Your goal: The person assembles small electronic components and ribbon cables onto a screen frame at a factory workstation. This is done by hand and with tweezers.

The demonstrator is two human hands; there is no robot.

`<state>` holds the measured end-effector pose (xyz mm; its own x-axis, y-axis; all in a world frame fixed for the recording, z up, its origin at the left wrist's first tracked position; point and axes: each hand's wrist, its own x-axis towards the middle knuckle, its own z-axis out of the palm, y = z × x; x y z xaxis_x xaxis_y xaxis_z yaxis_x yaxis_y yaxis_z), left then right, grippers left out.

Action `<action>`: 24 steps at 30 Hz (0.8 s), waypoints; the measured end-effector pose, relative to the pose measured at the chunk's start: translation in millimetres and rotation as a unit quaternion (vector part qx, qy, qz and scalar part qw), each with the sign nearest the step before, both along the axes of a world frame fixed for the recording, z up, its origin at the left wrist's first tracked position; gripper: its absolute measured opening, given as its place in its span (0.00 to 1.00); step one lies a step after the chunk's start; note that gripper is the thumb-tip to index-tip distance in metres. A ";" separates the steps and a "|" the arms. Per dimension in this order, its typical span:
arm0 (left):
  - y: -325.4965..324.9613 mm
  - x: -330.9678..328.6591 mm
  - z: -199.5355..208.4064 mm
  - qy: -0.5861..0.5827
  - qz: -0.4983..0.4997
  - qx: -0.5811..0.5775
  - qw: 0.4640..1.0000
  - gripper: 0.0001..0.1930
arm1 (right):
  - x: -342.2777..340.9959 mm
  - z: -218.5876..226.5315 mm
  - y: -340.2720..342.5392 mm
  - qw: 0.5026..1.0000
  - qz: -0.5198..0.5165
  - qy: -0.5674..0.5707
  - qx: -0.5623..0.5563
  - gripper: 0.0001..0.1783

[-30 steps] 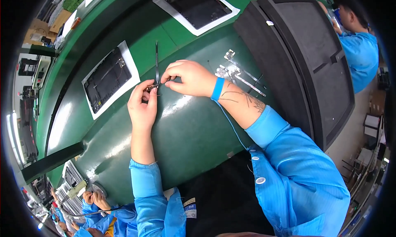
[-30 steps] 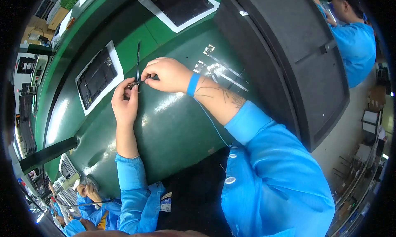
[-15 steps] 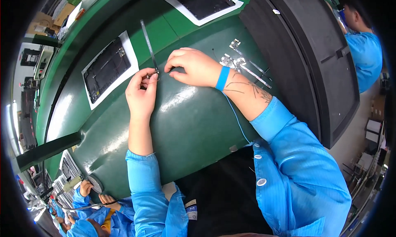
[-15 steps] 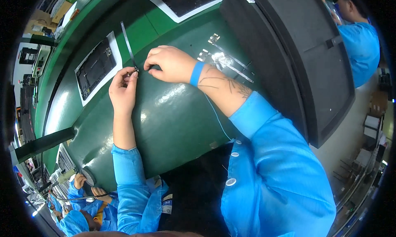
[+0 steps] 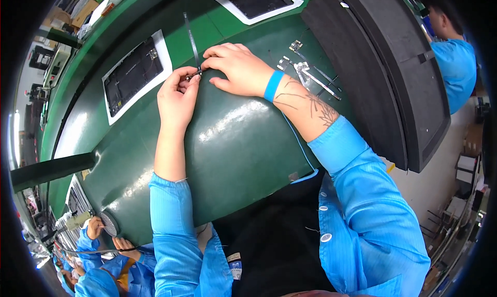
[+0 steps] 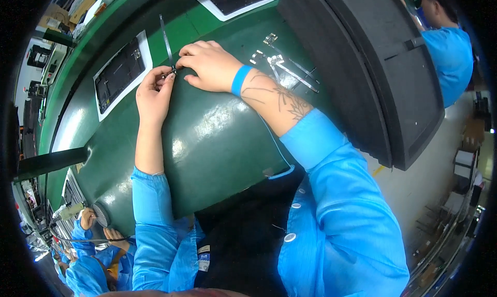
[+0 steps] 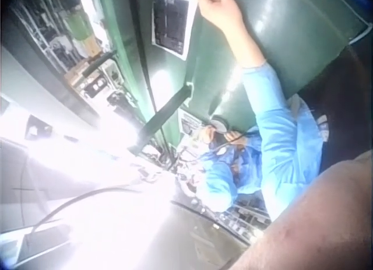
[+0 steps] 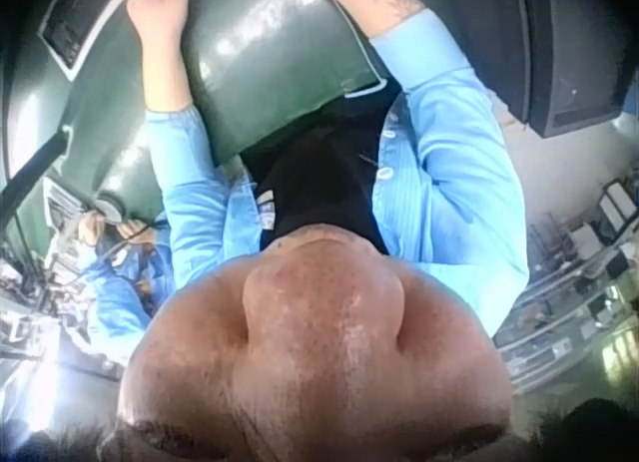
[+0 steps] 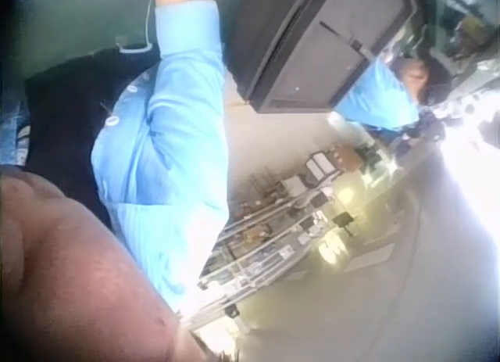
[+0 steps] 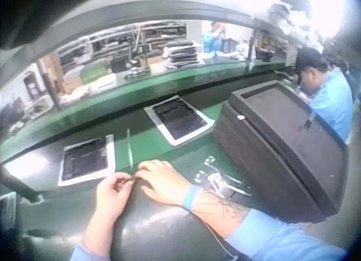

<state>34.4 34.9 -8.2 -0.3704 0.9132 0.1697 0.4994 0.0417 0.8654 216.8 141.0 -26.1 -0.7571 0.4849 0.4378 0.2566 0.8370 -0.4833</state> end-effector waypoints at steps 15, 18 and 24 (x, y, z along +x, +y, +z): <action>3.3 -14.2 -14.8 -0.072 0.040 0.056 0.995 0.07 | -26.0 -20.8 14.0 0.965 -0.243 -0.019 0.094 0.32; 1.6 -11.0 -11.6 -0.135 0.019 0.068 0.988 0.06 | -28.3 -14.7 14.7 0.968 -0.238 -0.023 0.079 0.32; -2.9 -16.5 -7.3 -0.143 0.023 0.053 0.988 0.07 | -33.6 -5.1 16.8 0.935 -0.342 -0.048 0.080 0.33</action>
